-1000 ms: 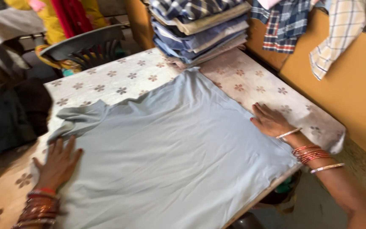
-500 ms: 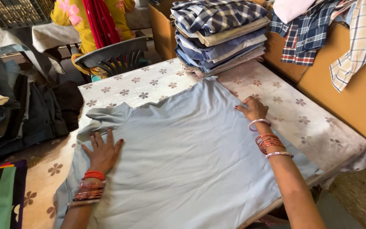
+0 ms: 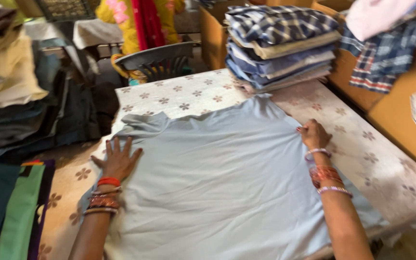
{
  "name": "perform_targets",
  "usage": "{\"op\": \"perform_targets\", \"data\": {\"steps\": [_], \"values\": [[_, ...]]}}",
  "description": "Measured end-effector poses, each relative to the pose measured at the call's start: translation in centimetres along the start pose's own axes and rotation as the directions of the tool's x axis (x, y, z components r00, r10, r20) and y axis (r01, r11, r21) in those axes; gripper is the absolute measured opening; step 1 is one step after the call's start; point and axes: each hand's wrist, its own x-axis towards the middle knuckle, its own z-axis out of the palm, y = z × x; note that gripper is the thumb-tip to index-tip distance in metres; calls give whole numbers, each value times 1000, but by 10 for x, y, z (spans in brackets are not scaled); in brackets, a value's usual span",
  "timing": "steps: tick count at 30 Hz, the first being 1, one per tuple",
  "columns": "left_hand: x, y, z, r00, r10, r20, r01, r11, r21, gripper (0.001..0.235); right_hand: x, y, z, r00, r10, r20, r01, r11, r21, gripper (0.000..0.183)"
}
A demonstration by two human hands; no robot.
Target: The person picks up a light blue shirt, shakes it out, and lays it flat on a patterned table. They smooth the fabric with both hands, fold the sleeves inward, fold the sides over, and roll the shirt into a compact bundle, then set it on a stack of folded clothes and begin laying out another garment.
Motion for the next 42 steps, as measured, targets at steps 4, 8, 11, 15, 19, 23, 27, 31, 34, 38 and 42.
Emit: {"op": "perform_targets", "data": {"steps": [4,8,11,15,19,23,27,31,34,38,42], "values": [[6,11,-5,994,-72,-82,76,996,45,70,-21,-38,-17,924,-322,-204,254,919,-302,43],[34,48,-9,925,-11,-379,37,997,61,53,-38,-122,-11,835,-549,-21,549,836,-32,52],[79,68,17,770,250,-587,-361,929,-78,36,-60,-178,3,597,-777,202,759,628,174,63],[114,105,32,802,334,-496,-475,859,-188,49,-22,-192,32,555,-732,395,739,652,170,69],[74,147,-23,990,94,-106,-119,957,-265,52,39,-170,36,809,-416,415,467,884,-24,74],[96,146,-4,990,-11,-141,-34,948,-317,28,56,-163,42,859,-350,374,411,907,-95,72],[117,141,26,948,1,-318,-93,957,-276,23,59,-146,53,882,-378,281,391,920,9,66],[116,143,32,885,82,-457,-176,970,-167,22,71,-122,75,956,-293,9,284,936,208,63],[111,144,28,887,109,-449,-206,963,-174,23,76,-127,75,979,-202,21,200,976,87,69],[122,141,41,693,318,-647,-411,912,8,24,81,-133,71,983,-130,132,137,989,-46,72],[111,146,29,675,458,-579,-602,795,-74,29,82,-146,47,974,-73,215,77,997,-12,66]]}}
